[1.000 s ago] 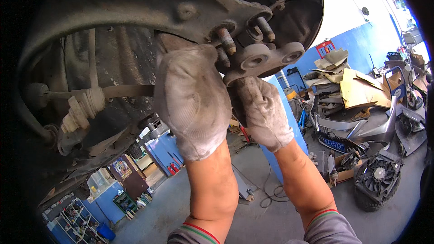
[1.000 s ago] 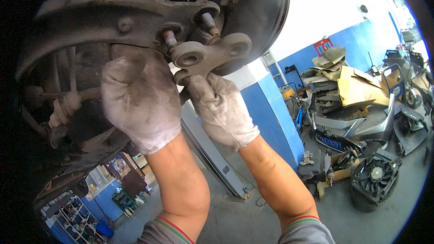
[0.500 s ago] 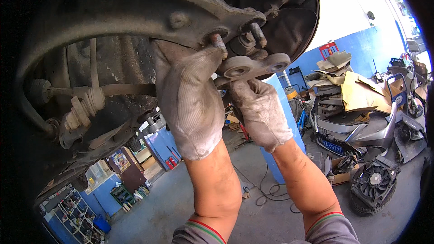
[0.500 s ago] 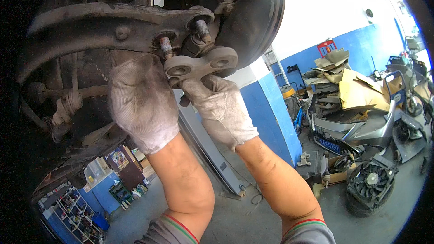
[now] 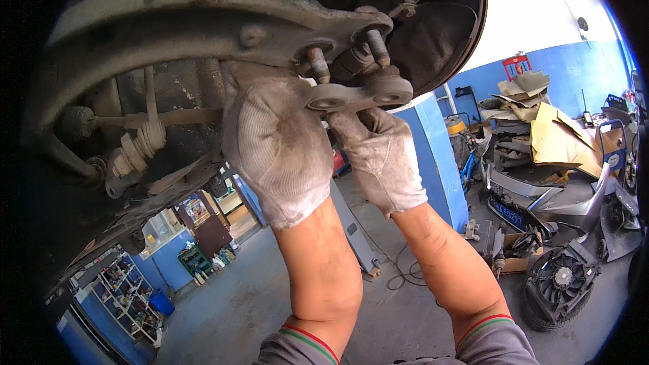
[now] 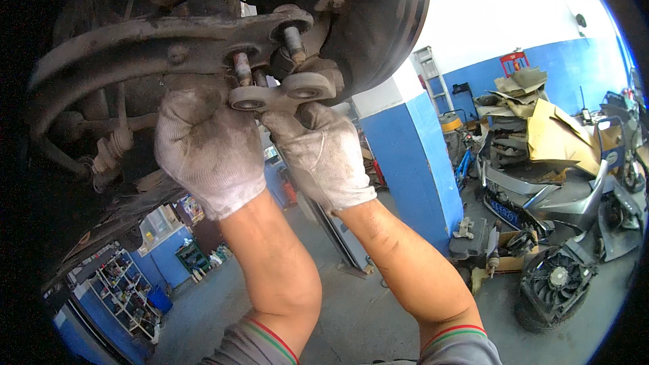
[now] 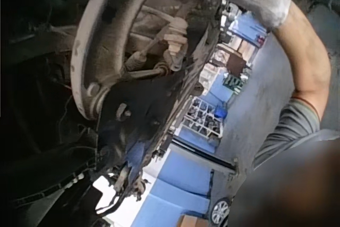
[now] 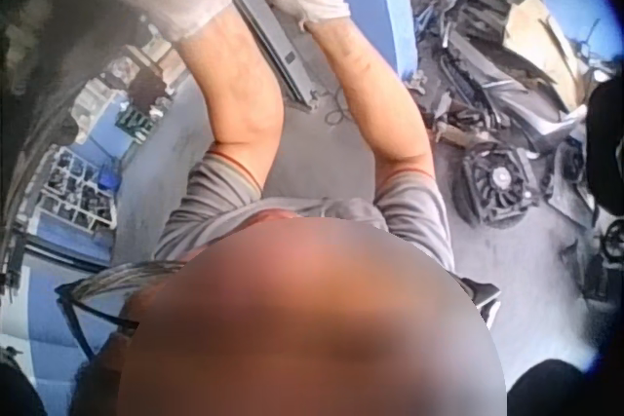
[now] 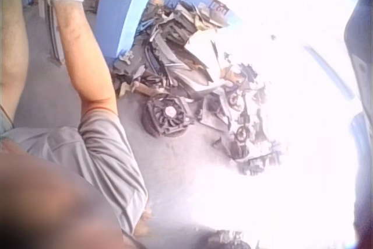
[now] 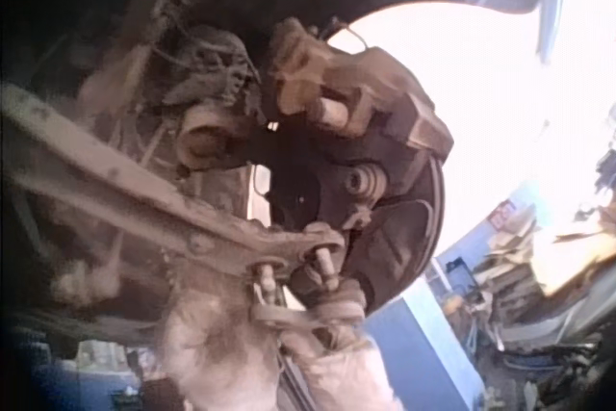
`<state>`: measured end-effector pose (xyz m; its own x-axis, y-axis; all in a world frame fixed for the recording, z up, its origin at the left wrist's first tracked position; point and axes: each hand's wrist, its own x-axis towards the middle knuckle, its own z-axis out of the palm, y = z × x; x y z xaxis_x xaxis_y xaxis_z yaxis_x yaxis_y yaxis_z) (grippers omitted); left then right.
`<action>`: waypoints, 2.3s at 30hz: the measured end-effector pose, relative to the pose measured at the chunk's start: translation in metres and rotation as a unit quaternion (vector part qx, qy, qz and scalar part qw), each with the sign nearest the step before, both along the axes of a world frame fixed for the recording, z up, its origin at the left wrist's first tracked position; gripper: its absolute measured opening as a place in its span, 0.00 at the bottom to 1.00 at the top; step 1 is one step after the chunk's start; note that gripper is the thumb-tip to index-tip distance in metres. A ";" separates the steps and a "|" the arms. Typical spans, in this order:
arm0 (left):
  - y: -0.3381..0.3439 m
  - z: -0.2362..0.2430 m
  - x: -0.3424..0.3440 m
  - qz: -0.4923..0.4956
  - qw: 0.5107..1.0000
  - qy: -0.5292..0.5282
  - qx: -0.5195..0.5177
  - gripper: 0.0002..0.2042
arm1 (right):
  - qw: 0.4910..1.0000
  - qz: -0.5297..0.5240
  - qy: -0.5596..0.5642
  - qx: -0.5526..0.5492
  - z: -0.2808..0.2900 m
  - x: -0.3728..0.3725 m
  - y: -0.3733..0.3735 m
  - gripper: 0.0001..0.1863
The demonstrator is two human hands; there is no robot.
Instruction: The person works under a lifted car, removing a suspension component from a cardboard box and installing it into the wheel well. They align and secure the part by hand, then adjust the brake caliper and surrounding hardware.
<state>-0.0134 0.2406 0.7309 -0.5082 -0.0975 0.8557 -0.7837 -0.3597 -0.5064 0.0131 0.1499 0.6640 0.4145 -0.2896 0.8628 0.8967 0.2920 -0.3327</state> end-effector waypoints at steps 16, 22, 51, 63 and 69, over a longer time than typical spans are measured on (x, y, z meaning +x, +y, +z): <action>-0.008 -0.013 -0.009 -0.543 0.795 0.255 0.085 0.28 | 1.000 -0.024 0.010 0.012 -0.001 0.004 0.005 0.10; 0.004 -0.008 0.006 -0.021 0.995 0.089 0.034 0.35 | 0.999 -0.041 -0.029 -0.018 -0.003 0.010 0.005 0.07; -0.001 0.015 -0.018 -0.467 0.794 0.276 0.275 0.34 | 0.985 -0.125 -0.118 -0.029 -0.012 0.014 -0.016 0.08; 0.009 0.071 -0.028 -0.500 0.766 0.261 0.308 0.40 | 0.965 -0.143 -0.161 -0.149 -0.015 0.021 -0.045 0.13; -0.016 0.058 -0.038 -0.491 0.836 0.205 0.134 0.41 | 0.991 0.019 -0.043 -0.127 -0.021 0.013 -0.039 0.14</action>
<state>-0.0511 0.2247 0.7887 -0.1254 -0.0221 0.9919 -0.7621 0.6423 -0.0821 0.0264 0.1109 0.6429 0.3422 -0.0439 0.9386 0.9149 0.2430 -0.3222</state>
